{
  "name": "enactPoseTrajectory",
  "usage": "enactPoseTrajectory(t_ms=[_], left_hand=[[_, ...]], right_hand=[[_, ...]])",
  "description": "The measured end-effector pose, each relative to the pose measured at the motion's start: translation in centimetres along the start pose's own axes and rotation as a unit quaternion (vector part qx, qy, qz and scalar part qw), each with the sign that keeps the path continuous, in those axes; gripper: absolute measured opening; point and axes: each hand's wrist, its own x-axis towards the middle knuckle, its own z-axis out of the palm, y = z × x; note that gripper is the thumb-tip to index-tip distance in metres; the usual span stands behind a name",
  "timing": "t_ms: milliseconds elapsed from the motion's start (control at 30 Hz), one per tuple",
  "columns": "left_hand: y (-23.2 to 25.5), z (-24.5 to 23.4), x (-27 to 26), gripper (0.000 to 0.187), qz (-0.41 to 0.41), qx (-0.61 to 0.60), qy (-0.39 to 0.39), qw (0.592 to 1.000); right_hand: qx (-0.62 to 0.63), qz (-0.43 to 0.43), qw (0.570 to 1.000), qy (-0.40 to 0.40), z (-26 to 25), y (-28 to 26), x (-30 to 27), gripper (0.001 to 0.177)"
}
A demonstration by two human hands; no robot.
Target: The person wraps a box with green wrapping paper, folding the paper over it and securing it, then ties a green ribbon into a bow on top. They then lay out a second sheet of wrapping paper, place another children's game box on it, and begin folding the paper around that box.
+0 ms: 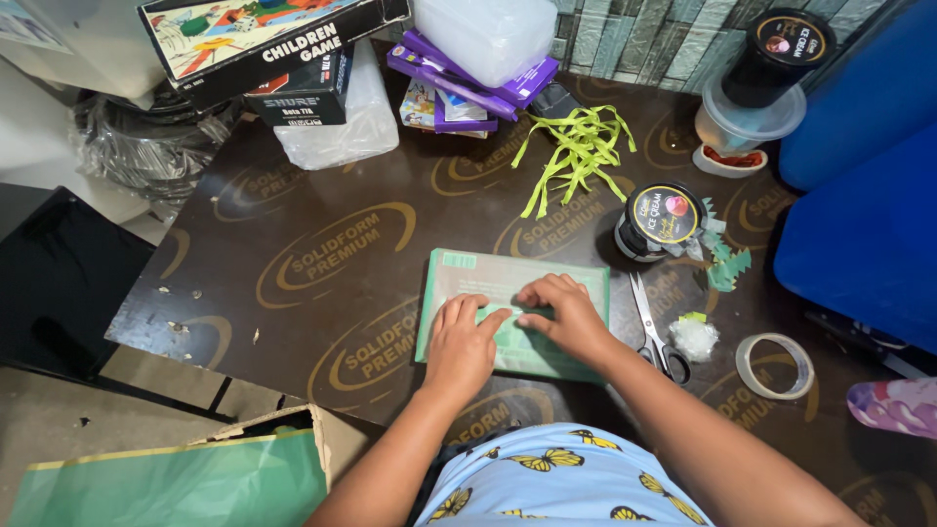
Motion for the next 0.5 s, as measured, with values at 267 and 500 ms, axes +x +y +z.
enactPoseTrajectory(t_ms=[267, 500], left_hand=[[0.0, -0.4, 0.0, 0.046, 0.016, 0.0, -0.003, 1.0], [0.1, -0.4, 0.7, 0.04, -0.062, -0.069, 0.0, 0.996]], right_hand=[[-0.041, -0.063, 0.997, 0.026, 0.3, 0.6, -1.8, 0.022], [0.075, -0.002, 0.997, 0.029, -0.2, 1.2, -1.5, 0.019]])
